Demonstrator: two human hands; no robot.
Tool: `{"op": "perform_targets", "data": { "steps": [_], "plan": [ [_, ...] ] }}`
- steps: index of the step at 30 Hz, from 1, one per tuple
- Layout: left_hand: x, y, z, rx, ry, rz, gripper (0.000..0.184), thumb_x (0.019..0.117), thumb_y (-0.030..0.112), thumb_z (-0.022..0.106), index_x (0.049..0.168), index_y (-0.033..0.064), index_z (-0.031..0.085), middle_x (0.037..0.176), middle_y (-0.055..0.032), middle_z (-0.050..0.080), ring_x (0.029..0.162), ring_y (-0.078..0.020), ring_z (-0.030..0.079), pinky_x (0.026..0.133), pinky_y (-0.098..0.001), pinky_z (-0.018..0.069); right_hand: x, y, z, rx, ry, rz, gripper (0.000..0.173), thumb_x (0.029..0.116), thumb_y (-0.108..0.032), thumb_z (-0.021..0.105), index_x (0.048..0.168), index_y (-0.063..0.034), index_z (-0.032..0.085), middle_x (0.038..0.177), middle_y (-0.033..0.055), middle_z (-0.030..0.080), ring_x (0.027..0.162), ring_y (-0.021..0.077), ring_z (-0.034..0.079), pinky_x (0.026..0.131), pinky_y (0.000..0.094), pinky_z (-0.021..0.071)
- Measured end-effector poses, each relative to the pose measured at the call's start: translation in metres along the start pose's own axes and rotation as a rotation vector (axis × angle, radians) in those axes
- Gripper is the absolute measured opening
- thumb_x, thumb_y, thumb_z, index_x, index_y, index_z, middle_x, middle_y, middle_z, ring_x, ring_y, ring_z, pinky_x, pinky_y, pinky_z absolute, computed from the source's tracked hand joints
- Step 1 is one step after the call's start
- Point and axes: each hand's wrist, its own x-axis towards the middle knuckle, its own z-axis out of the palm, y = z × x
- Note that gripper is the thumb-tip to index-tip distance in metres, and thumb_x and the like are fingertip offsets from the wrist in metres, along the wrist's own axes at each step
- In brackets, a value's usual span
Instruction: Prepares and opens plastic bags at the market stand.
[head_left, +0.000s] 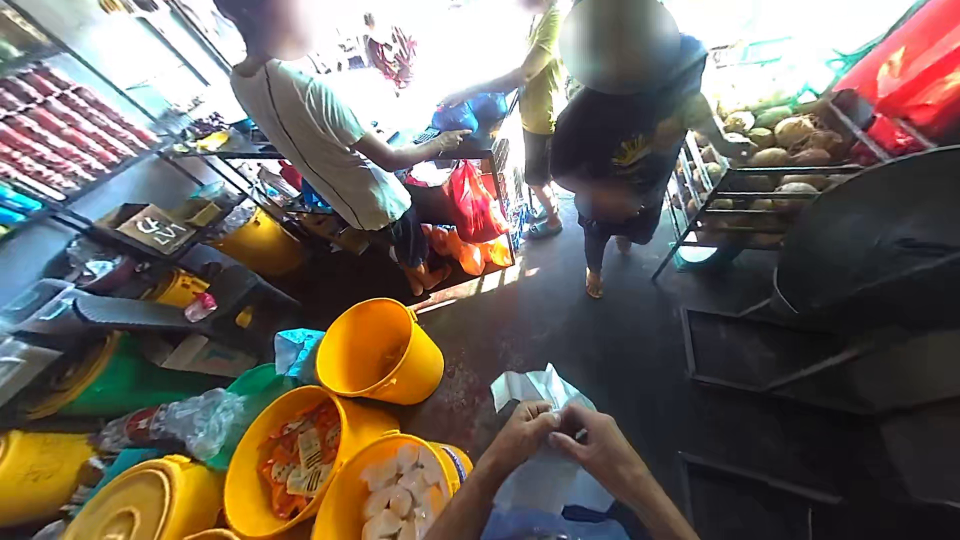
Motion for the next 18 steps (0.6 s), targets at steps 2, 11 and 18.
{"op": "perform_targets", "data": {
  "steps": [2,11,18],
  "plan": [
    [0.021,0.009,-0.016,0.028,0.039,0.087,0.029,0.0997,0.019,0.053,0.072,0.0157,0.062,0.066,0.0132,0.059,0.062,0.0038,0.056,0.062,-0.0194,0.0486,0.036,-0.007,-0.008,-0.044,-0.024,-0.023,0.030,0.0894,-0.033,0.076,0.098,-0.0045,0.069,0.084,0.0062,0.070,0.079,0.0157,0.069,0.075,0.0375,0.0589],
    [0.137,0.069,-0.128,-0.061,0.151,0.209,0.033,0.0979,0.032,0.065,0.067,0.0198,0.063,0.064,0.0147,0.059,0.060,0.0046,0.055,0.060,-0.0177,0.0479,0.216,-0.032,-0.031,-0.042,-0.002,-0.345,0.015,0.0960,-0.016,0.063,0.095,-0.0014,0.069,0.082,0.0060,0.068,0.071,0.0098,0.065,0.065,0.0266,0.0565],
    [0.248,0.114,-0.247,-0.173,-0.089,0.286,0.012,0.1012,0.021,0.062,0.091,0.0165,0.065,0.078,0.0107,0.066,0.067,0.0020,0.060,0.062,-0.0183,0.0507,0.346,-0.071,-0.046,0.106,0.182,-0.282,0.018,0.0973,-0.018,0.066,0.102,-0.0005,0.067,0.094,0.0026,0.068,0.084,0.0032,0.066,0.073,0.0207,0.0592]
  ]
}}
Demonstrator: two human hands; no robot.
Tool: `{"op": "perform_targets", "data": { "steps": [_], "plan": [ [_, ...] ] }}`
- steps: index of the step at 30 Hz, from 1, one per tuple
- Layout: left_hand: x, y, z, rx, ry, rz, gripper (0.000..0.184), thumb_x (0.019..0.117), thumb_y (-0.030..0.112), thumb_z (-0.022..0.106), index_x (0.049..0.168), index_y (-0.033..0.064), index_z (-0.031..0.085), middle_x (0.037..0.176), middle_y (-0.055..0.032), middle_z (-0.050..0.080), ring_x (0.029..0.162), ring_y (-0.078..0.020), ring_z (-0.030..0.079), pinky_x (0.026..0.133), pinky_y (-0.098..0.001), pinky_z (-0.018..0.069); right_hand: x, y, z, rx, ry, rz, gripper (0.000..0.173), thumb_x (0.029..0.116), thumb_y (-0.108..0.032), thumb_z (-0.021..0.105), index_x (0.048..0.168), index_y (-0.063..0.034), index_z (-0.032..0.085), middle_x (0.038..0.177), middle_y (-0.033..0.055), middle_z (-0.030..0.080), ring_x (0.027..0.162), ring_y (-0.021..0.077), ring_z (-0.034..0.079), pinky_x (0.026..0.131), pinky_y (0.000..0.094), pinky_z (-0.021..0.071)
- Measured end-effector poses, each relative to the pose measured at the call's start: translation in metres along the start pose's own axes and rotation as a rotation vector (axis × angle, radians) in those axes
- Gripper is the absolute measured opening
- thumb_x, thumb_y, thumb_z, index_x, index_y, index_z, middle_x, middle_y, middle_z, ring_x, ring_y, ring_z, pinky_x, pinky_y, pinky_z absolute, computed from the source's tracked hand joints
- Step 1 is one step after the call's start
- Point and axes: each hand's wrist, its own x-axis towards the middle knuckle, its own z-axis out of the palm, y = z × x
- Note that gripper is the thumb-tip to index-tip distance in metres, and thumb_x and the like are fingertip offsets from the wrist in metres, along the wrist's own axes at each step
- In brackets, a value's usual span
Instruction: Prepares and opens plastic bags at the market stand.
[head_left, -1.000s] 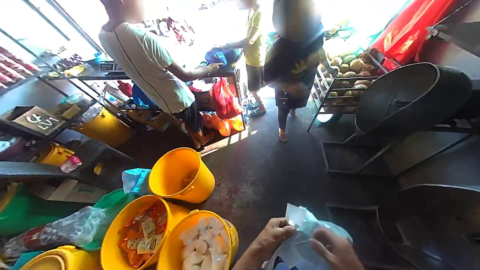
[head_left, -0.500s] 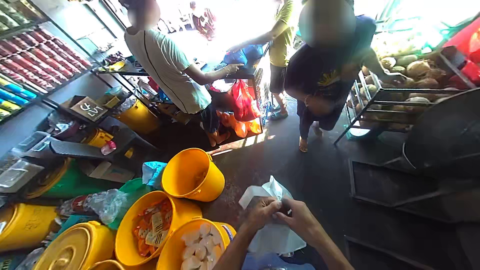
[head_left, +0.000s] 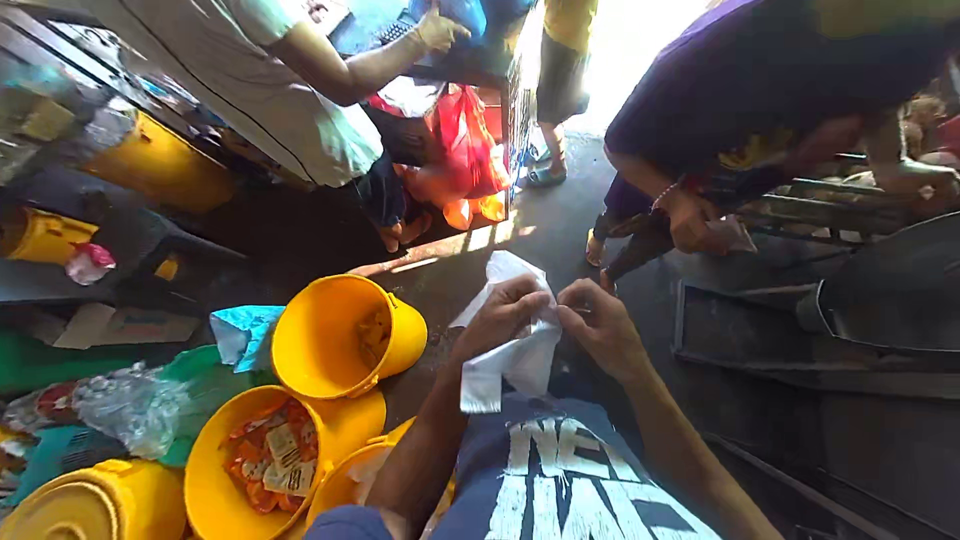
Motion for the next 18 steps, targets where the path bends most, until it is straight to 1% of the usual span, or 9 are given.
{"op": "perform_targets", "data": {
  "steps": [2,3,5,6,8,10,12,16,18],
  "plan": [
    [0.028,0.008,-0.029,0.027,-0.049,0.010,0.012,0.0984,0.016,0.065,0.087,0.0146,0.066,0.076,0.0096,0.067,0.068,0.0015,0.061,0.064,-0.0189,0.0522,0.035,-0.003,0.007,-0.059,-0.023,0.055,0.025,0.0938,-0.024,0.073,0.104,-0.0016,0.068,0.096,0.0039,0.069,0.086,0.0056,0.068,0.076,0.0236,0.0598],
    [0.039,0.012,-0.039,0.030,-0.040,0.004,0.014,0.0961,0.014,0.068,0.083,0.0137,0.065,0.073,0.0084,0.066,0.066,0.0007,0.061,0.062,-0.0192,0.0520,0.051,-0.002,0.011,-0.086,-0.034,0.070,0.024,0.0932,-0.024,0.073,0.104,-0.0022,0.068,0.096,0.0047,0.069,0.086,0.0071,0.068,0.077,0.0255,0.0597],
    [0.064,0.019,-0.057,0.059,0.032,0.002,0.022,0.0912,0.013,0.072,0.072,0.0146,0.061,0.065,0.0082,0.060,0.059,0.0008,0.055,0.056,-0.0175,0.0469,0.084,0.003,0.013,-0.134,-0.049,0.026,0.017,0.0948,-0.018,0.070,0.101,-0.0023,0.068,0.094,0.0050,0.067,0.084,0.0073,0.067,0.077,0.0253,0.0598],
    [0.077,0.021,-0.067,0.075,0.055,0.010,0.025,0.0911,0.014,0.072,0.070,0.0154,0.059,0.063,0.0086,0.057,0.057,0.0012,0.053,0.054,-0.0167,0.0455,0.101,0.008,0.014,-0.143,-0.054,-0.008,0.014,0.0954,-0.016,0.068,0.099,-0.0021,0.069,0.092,0.0050,0.065,0.083,0.0073,0.066,0.075,0.0243,0.0595],
    [0.100,0.024,-0.090,0.043,0.046,0.032,0.022,0.0959,0.019,0.069,0.074,0.0165,0.062,0.066,0.0092,0.059,0.059,0.0015,0.055,0.056,-0.0164,0.0484,0.135,0.018,0.013,-0.123,-0.063,-0.033,0.010,0.0960,-0.013,0.067,0.098,-0.0030,0.068,0.092,0.0041,0.064,0.081,0.0068,0.065,0.071,0.0231,0.0586],
    [0.122,0.029,-0.111,-0.060,0.041,0.000,0.017,0.1002,0.027,0.065,0.086,0.0179,0.067,0.075,0.0087,0.064,0.065,0.0010,0.060,0.061,-0.0183,0.0532,0.169,0.029,0.009,-0.077,-0.064,-0.030,0.008,0.0951,-0.011,0.066,0.098,-0.0039,0.068,0.092,0.0030,0.066,0.081,0.0064,0.065,0.070,0.0230,0.0587],
    [0.145,0.038,-0.125,-0.177,0.063,-0.042,0.011,0.0998,0.025,0.066,0.093,0.0167,0.068,0.081,0.0061,0.068,0.069,-0.0007,0.064,0.065,-0.0194,0.0560,0.204,0.042,0.004,-0.009,-0.071,-0.004,0.006,0.0942,-0.010,0.066,0.098,-0.0054,0.067,0.092,0.0019,0.066,0.079,0.0060,0.066,0.068,0.0233,0.0593],
    [0.208,0.042,-0.166,-0.189,0.127,-0.017,0.012,0.0951,0.027,0.072,0.088,0.0175,0.070,0.078,0.0067,0.067,0.068,-0.0006,0.064,0.066,-0.0191,0.0562,0.283,0.070,-0.010,0.111,-0.121,-0.035,0.007,0.0948,-0.012,0.065,0.097,-0.0057,0.067,0.093,0.0018,0.067,0.079,0.0061,0.066,0.069,0.0237,0.0598],
    [0.238,0.044,-0.187,-0.106,0.208,-0.034,0.016,0.0953,0.032,0.072,0.086,0.0196,0.069,0.073,0.0085,0.065,0.062,0.0017,0.060,0.060,-0.0156,0.0527,0.325,0.083,-0.016,0.171,-0.155,-0.037,0.009,0.0947,-0.013,0.064,0.098,-0.0053,0.067,0.095,0.0022,0.066,0.081,0.0062,0.066,0.070,0.0238,0.0595]
  ]
}}
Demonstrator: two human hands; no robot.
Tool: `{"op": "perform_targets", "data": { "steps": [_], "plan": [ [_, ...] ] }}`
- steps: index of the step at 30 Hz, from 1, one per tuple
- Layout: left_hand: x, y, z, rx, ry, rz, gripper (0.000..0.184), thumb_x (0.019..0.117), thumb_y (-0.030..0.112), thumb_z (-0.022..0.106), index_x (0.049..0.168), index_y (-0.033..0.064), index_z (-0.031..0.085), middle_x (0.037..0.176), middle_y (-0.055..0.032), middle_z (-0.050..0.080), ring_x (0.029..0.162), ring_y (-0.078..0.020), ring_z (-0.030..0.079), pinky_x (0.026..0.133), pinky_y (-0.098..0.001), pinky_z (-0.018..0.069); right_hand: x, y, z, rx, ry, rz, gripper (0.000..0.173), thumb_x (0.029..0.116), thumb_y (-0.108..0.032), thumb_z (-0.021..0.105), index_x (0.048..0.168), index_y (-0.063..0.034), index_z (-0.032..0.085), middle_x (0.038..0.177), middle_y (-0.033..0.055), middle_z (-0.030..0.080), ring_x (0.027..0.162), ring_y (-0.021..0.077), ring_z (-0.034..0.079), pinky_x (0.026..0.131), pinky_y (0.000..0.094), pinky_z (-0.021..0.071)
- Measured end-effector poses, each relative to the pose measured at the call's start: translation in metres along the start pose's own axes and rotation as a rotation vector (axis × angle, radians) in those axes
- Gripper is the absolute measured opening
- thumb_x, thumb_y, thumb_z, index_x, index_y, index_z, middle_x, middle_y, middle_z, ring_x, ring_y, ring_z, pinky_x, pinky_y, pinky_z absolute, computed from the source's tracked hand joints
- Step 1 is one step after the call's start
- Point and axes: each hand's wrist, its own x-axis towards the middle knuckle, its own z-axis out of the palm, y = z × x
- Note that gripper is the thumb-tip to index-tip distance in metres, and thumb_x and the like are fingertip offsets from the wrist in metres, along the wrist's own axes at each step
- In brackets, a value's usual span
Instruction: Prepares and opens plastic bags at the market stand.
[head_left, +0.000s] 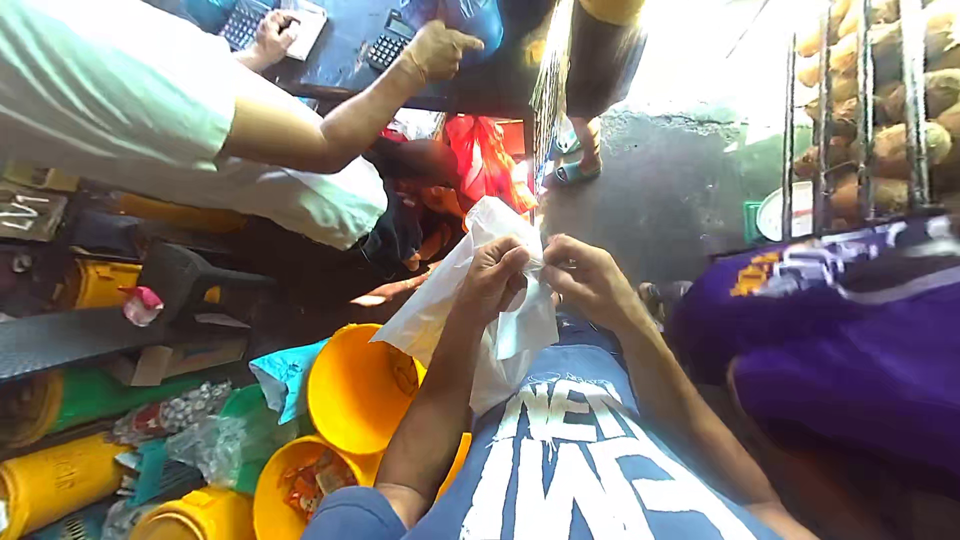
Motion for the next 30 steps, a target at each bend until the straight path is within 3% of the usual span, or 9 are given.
{"op": "perform_targets", "data": {
  "steps": [2,4,8,10,14,23,27,30],
  "plan": [
    [0.033,0.012,-0.010,0.071,0.102,-0.018,0.019,0.0964,0.033,0.070,0.084,0.0199,0.067,0.067,0.0089,0.062,0.054,0.0023,0.056,0.053,-0.0140,0.0496,0.041,0.008,-0.014,0.070,-0.030,0.009,0.010,0.0947,-0.012,0.062,0.099,-0.0049,0.067,0.092,0.0010,0.066,0.077,0.0051,0.065,0.068,0.0229,0.0580],
    [0.065,0.022,-0.022,0.093,0.148,-0.007,0.021,0.0968,0.036,0.068,0.082,0.0214,0.066,0.062,0.0104,0.061,0.052,0.0030,0.055,0.053,-0.0136,0.0481,0.081,0.017,-0.030,0.127,-0.085,0.016,0.012,0.0953,-0.011,0.060,0.102,-0.0046,0.067,0.095,0.0000,0.067,0.081,0.0040,0.065,0.072,0.0233,0.0585],
    [0.107,0.036,-0.045,0.029,0.150,0.023,0.024,0.0961,0.044,0.068,0.091,0.0206,0.068,0.074,0.0094,0.066,0.063,0.0019,0.061,0.063,-0.0159,0.0539,0.145,0.030,-0.047,0.151,-0.171,0.035,0.011,0.0952,-0.010,0.060,0.102,-0.0038,0.067,0.096,0.0007,0.067,0.082,0.0047,0.066,0.073,0.0238,0.0598],
    [0.126,0.044,-0.053,0.007,0.126,0.028,0.020,0.0933,0.040,0.073,0.097,0.0206,0.069,0.085,0.0092,0.069,0.075,0.0003,0.065,0.074,-0.0202,0.0574,0.172,0.036,-0.053,0.148,-0.193,0.039,0.012,0.0962,-0.011,0.060,0.103,-0.0032,0.067,0.097,0.0016,0.068,0.082,0.0052,0.067,0.073,0.0247,0.0604],
    [0.166,0.053,-0.076,-0.026,0.119,0.023,0.010,0.0926,0.023,0.074,0.099,0.0164,0.070,0.089,0.0074,0.070,0.080,-0.0018,0.065,0.077,-0.0232,0.0571,0.218,0.049,-0.061,0.138,-0.199,0.037,0.017,0.0992,-0.012,0.058,0.106,0.0005,0.067,0.102,0.0045,0.068,0.089,0.0062,0.067,0.076,0.0247,0.0592],
    [0.240,0.065,-0.139,-0.079,-0.039,0.003,0.003,0.0979,0.018,0.063,0.098,0.0209,0.063,0.090,0.0122,0.064,0.078,0.0018,0.060,0.072,-0.0189,0.0526,0.297,0.058,-0.064,-0.068,-0.180,0.024,0.016,0.0984,-0.012,0.058,0.101,0.0014,0.067,0.096,0.0071,0.066,0.082,0.0065,0.064,0.069,0.0231,0.0574],
    [0.260,0.061,-0.158,-0.128,-0.033,-0.042,0.006,0.0984,0.015,0.057,0.097,0.0193,0.060,0.092,0.0088,0.063,0.085,-0.0025,0.061,0.080,-0.0253,0.0535,0.317,0.061,-0.066,-0.129,-0.160,0.058,0.014,0.0969,-0.010,0.057,0.098,0.0000,0.067,0.095,0.0067,0.065,0.083,0.0059,0.064,0.069,0.0205,0.0561],
    [0.272,0.057,-0.165,-0.138,0.018,-0.074,0.010,0.0984,0.012,0.051,0.096,0.0178,0.058,0.088,0.0085,0.063,0.082,-0.0020,0.062,0.078,-0.0239,0.0535,0.327,0.068,-0.065,-0.135,-0.138,0.106,0.012,0.0956,-0.009,0.058,0.096,-0.0006,0.067,0.094,0.0062,0.064,0.083,0.0054,0.063,0.068,0.0193,0.0554]
  ]
}}
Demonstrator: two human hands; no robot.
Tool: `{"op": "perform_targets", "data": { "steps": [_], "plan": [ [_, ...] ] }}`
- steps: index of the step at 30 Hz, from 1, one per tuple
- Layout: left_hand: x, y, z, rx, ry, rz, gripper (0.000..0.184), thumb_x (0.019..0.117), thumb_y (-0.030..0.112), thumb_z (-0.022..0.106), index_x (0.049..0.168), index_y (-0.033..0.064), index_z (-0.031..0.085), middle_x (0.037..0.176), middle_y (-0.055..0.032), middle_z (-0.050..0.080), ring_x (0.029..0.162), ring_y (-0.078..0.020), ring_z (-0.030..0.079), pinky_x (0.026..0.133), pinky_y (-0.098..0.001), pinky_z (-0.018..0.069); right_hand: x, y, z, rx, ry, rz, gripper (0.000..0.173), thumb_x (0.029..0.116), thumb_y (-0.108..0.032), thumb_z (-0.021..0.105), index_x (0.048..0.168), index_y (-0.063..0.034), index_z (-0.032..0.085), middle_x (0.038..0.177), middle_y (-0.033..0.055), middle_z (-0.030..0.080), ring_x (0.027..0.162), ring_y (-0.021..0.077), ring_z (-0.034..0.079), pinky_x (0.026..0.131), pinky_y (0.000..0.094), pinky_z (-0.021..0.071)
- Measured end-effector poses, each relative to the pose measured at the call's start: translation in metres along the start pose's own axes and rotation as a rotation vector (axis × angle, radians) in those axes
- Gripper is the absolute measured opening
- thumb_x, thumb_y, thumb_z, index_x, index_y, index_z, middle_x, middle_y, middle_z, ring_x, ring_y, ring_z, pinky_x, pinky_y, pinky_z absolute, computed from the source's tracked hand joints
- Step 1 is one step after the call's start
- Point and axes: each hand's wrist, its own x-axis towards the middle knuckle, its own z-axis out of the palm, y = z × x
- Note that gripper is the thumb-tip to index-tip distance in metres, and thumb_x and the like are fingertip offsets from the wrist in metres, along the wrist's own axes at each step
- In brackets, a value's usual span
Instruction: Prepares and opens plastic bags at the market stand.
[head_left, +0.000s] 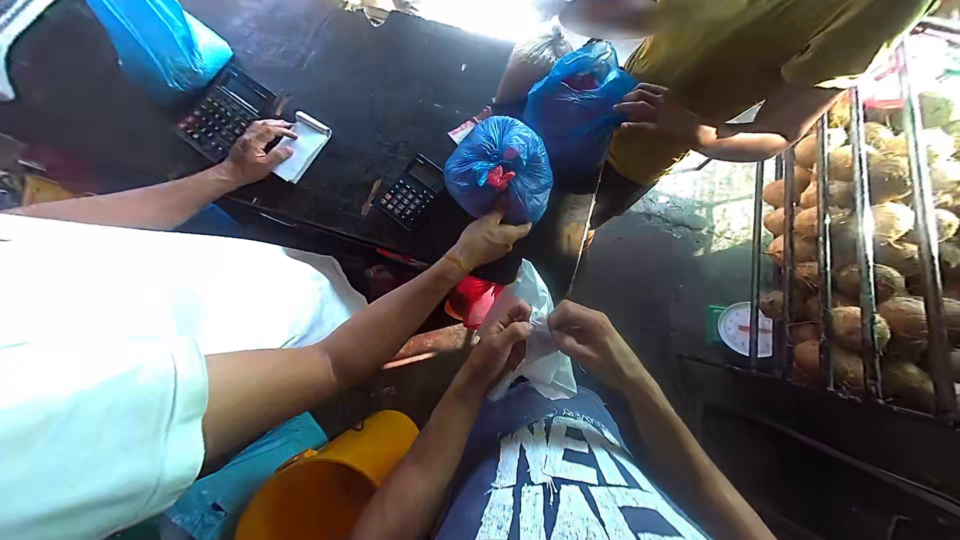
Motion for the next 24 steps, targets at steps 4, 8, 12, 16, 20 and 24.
{"op": "perform_targets", "data": {
  "steps": [4,8,12,16,20,24],
  "plan": [
    [0.015,-0.008,-0.010,0.006,0.163,-0.033,0.006,0.0948,0.011,0.053,0.092,0.0148,0.057,0.078,0.0081,0.061,0.072,-0.0019,0.060,0.070,-0.0228,0.0527,0.017,0.008,-0.003,-0.011,-0.001,0.060,0.012,0.0948,-0.008,0.057,0.096,-0.0007,0.066,0.092,0.0049,0.066,0.080,0.0047,0.063,0.068,0.0203,0.0546],
    [0.025,-0.014,-0.013,-0.035,0.272,-0.106,0.008,0.0932,0.004,0.057,0.096,0.0115,0.056,0.078,0.0055,0.063,0.069,-0.0040,0.061,0.066,-0.0224,0.0534,0.034,0.011,-0.014,-0.055,-0.007,0.131,0.015,0.0974,-0.011,0.057,0.100,-0.0002,0.066,0.089,0.0053,0.067,0.078,0.0062,0.065,0.069,0.0229,0.0573],
    [0.025,-0.012,-0.012,-0.103,0.339,-0.228,0.022,0.0938,0.001,0.061,0.115,0.0042,0.060,0.094,-0.0018,0.070,0.080,-0.0103,0.068,0.074,-0.0285,0.0591,0.063,0.021,-0.045,-0.113,0.180,0.172,0.024,0.1010,-0.014,0.053,0.109,0.0033,0.067,0.091,0.0091,0.070,0.080,0.0134,0.069,0.075,0.0339,0.0602],
    [0.029,-0.004,0.000,-0.151,0.446,-0.281,0.023,0.0935,0.002,0.064,0.117,0.0034,0.062,0.095,-0.0050,0.071,0.082,-0.0124,0.069,0.076,-0.0308,0.0602,0.129,0.048,-0.080,-0.120,0.308,0.237,0.034,0.1037,-0.025,0.055,0.127,-0.0028,0.063,0.113,0.0148,0.068,0.090,0.0234,0.071,0.077,0.0442,0.0617],
    [0.054,0.039,0.051,-0.093,0.696,-0.358,0.020,0.0959,-0.008,0.050,0.111,0.0027,0.060,0.086,-0.0005,0.065,0.074,-0.0053,0.063,0.071,-0.0226,0.0566,0.188,0.066,-0.090,-0.176,0.253,0.260,0.064,0.0953,-0.048,0.068,0.147,-0.0140,0.052,0.143,0.0183,0.052,0.111,0.0295,0.063,0.087,0.0503,0.0559],
    [0.060,0.033,0.058,-0.162,0.770,-0.273,0.018,0.0932,-0.007,0.053,0.106,0.0032,0.061,0.083,-0.0005,0.066,0.073,-0.0048,0.064,0.068,-0.0214,0.0569,0.211,0.073,-0.089,-0.169,0.167,0.248,0.075,0.0871,-0.052,0.075,0.147,-0.0150,0.049,0.140,0.0192,0.054,0.117,0.0319,0.061,0.092,0.0551,0.0532]
  ]
}}
